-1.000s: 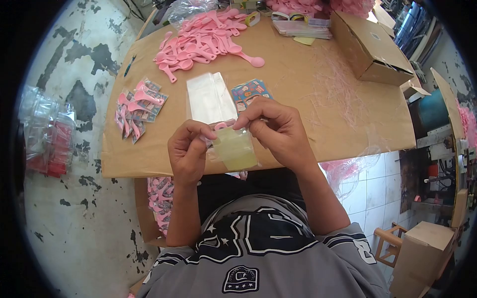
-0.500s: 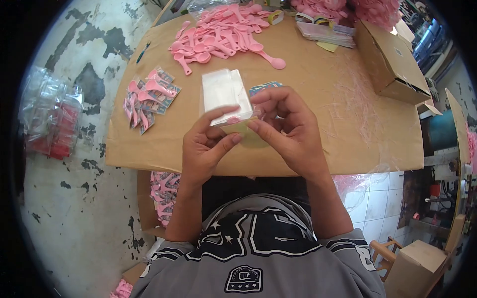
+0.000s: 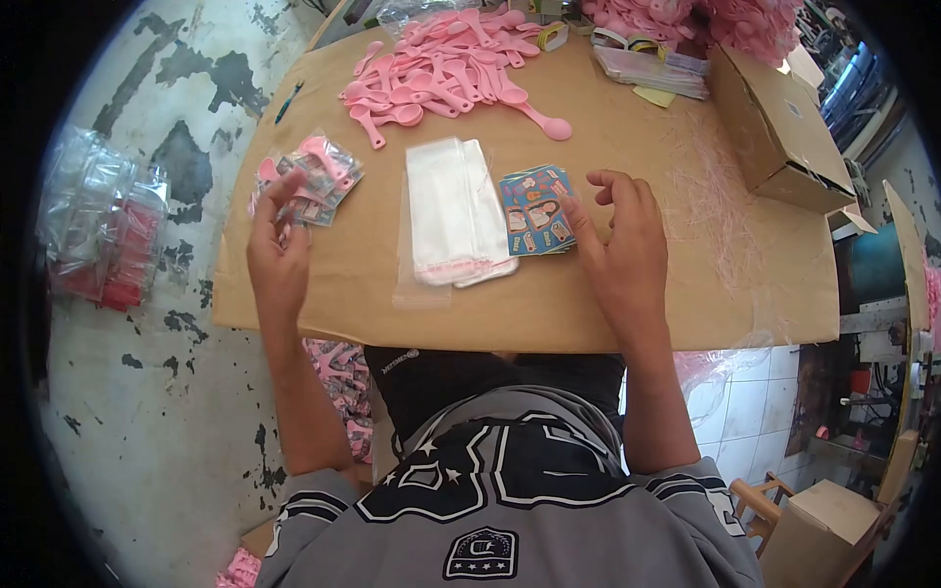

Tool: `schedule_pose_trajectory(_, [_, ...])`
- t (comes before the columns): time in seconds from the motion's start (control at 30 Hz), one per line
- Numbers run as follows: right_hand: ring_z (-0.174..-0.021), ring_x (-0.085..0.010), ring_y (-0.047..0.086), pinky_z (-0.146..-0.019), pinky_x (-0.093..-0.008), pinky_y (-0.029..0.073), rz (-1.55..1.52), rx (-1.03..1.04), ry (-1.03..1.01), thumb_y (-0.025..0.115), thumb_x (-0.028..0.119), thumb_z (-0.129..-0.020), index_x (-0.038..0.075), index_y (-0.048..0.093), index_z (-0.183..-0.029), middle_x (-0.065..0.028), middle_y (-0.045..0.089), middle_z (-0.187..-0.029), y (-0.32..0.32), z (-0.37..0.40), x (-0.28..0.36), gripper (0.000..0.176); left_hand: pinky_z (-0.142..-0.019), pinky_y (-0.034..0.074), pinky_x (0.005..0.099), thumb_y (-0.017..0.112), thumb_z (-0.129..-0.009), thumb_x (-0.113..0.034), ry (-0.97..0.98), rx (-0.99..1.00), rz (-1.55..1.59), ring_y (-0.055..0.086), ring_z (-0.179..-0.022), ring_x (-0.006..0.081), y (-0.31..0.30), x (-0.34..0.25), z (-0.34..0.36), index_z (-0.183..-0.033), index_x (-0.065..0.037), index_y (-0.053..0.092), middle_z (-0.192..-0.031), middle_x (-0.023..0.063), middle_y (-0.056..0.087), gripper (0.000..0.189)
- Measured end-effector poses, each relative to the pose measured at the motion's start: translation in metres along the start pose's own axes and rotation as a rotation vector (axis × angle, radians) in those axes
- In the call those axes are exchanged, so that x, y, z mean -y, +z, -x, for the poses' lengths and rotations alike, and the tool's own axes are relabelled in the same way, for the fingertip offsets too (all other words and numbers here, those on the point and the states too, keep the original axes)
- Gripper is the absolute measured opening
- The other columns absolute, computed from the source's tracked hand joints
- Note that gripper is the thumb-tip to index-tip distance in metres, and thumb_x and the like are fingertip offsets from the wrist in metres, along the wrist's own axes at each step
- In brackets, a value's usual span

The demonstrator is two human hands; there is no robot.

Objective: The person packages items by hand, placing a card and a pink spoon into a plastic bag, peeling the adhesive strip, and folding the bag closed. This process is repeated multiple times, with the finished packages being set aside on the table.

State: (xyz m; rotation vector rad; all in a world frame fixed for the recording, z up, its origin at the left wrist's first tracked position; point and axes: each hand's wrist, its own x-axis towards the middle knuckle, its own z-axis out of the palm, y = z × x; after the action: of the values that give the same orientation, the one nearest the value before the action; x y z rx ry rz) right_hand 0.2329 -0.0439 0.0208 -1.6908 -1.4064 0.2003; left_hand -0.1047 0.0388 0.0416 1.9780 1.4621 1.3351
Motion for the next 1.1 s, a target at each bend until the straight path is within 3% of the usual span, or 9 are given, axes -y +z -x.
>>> schedule_pose_trajectory(0.03, [-0.084, -0.0221, 0.06, -0.071, -0.0334, 0.049, 0.033, 0.026, 0.026, 0.077, 0.031, -0.095, 0.001, 0.068, -0.113, -0.0091, 0.064, -0.098, 0.003, 0.001, -0.004, 0.036, -0.094, 0.052, 0.0355, 0.06, -0.099, -0.005, -0.011, 0.031, -0.014, 0.067, -0.108, 0.0161, 0.002, -0.004, 0.005, -0.13, -0.001, 0.064, -0.12, 0.0104, 0.071, 0.031])
schedule_pose_trajectory(0.07, [-0.086, -0.0234, 0.06, -0.072, -0.0348, 0.05, 0.066, 0.056, 0.052, 0.078, 0.033, -0.094, 0.001, 0.068, -0.111, -0.0096, 0.064, -0.098, 0.005, 0.001, -0.008, 0.037, -0.081, 0.05, 0.0343, 0.069, -0.097, -0.015, -0.157, 0.098, -0.075, 0.063, -0.09, 0.016, 0.009, -0.014, 0.013, -0.126, -0.004, 0.067, -0.106, 0.0078, 0.069, 0.031])
schedule_pose_trajectory(0.13, [-0.087, -0.0234, 0.061, -0.073, -0.0357, 0.051, 0.087, 0.131, 0.108, 0.079, 0.035, -0.093, 0.001, 0.067, -0.108, -0.0101, 0.064, -0.097, 0.006, 0.002, -0.009, 0.04, -0.075, 0.049, 0.0356, 0.076, -0.093, -0.025, -0.25, 0.256, -0.186, 0.058, -0.081, 0.0181, 0.03, -0.015, 0.024, -0.112, -0.001, 0.069, -0.093, 0.0086, 0.065, 0.032])
schedule_pose_trajectory(0.33, [-0.074, -0.0167, 0.06, -0.067, -0.033, 0.049, -0.179, 0.207, 0.226, 0.079, 0.032, -0.094, -0.001, 0.065, -0.1, -0.0085, 0.067, -0.084, 0.007, -0.002, -0.014, 0.037, -0.071, 0.049, 0.0363, 0.079, -0.091, -0.025, -0.043, 0.25, -0.271, 0.056, -0.076, 0.0218, 0.063, 0.0, 0.038, -0.094, 0.002, 0.064, -0.083, 0.0114, 0.059, 0.032])
schedule_pose_trajectory(0.5, [-0.071, -0.0141, 0.059, -0.065, -0.0316, 0.047, -0.264, 0.132, 0.254, 0.076, 0.027, -0.096, -0.003, 0.069, -0.096, -0.0082, 0.068, -0.081, 0.009, -0.002, -0.021, 0.031, -0.073, 0.049, 0.0326, 0.073, -0.097, -0.017, -0.304, 0.226, 0.013, 0.057, -0.076, 0.0175, 0.055, -0.01, 0.035, -0.1, 0.003, 0.063, -0.086, 0.0084, 0.063, 0.023])
schedule_pose_trajectory(0.57, [-0.071, -0.0129, 0.058, -0.066, -0.0306, 0.046, -0.184, 0.042, 0.126, 0.075, 0.026, -0.098, -0.003, 0.071, -0.099, -0.0078, 0.067, -0.08, 0.012, -0.002, -0.027, 0.029, -0.073, 0.049, 0.0304, 0.071, -0.098, -0.014, -0.36, 0.183, 0.131, 0.057, -0.077, 0.0147, 0.054, -0.009, 0.034, -0.109, 0.002, 0.061, -0.088, 0.0061, 0.064, 0.022])
schedule_pose_trajectory(0.7, [-0.073, -0.0105, 0.057, -0.067, -0.0281, 0.045, -0.156, -0.102, 0.022, 0.072, 0.023, -0.1, -0.003, 0.074, -0.104, -0.0063, 0.068, -0.08, 0.016, -0.003, -0.031, 0.026, -0.072, 0.051, 0.0279, 0.072, -0.096, -0.008, -0.341, 0.119, 0.257, 0.062, -0.081, 0.0128, 0.053, 0.004, 0.035, -0.13, 0.001, 0.057, -0.091, 0.0052, 0.066, 0.038])
schedule_pose_trajectory(0.83, [-0.074, -0.009, 0.057, -0.067, -0.0276, 0.046, -0.337, -0.036, 0.144, 0.071, 0.022, -0.1, -0.003, 0.074, -0.105, -0.0053, 0.07, -0.082, 0.012, -0.001, -0.025, 0.025, -0.072, 0.051, 0.0247, 0.075, -0.093, -0.002, -0.407, 0.183, 0.378, 0.062, -0.084, 0.0094, 0.049, 0.016, 0.033, -0.137, 0.002, 0.056, -0.093, 0.0034, 0.066, 0.049])
schedule_pose_trajectory(1.1, [-0.075, -0.0074, 0.057, -0.067, -0.0267, 0.046, -0.172, 0.011, 0.119, 0.071, 0.02, -0.101, -0.001, 0.072, -0.1, -0.0049, 0.07, -0.086, 0.009, 0.0, -0.019, 0.021, -0.056, 0.04, 0.0188, 0.074, -0.097, -0.009, -0.56, 0.278, 0.587, 0.056, -0.066, 0.0032, 0.032, 0.022, 0.026, -0.112, -0.002, 0.061, -0.08, -0.0002, 0.064, 0.021])
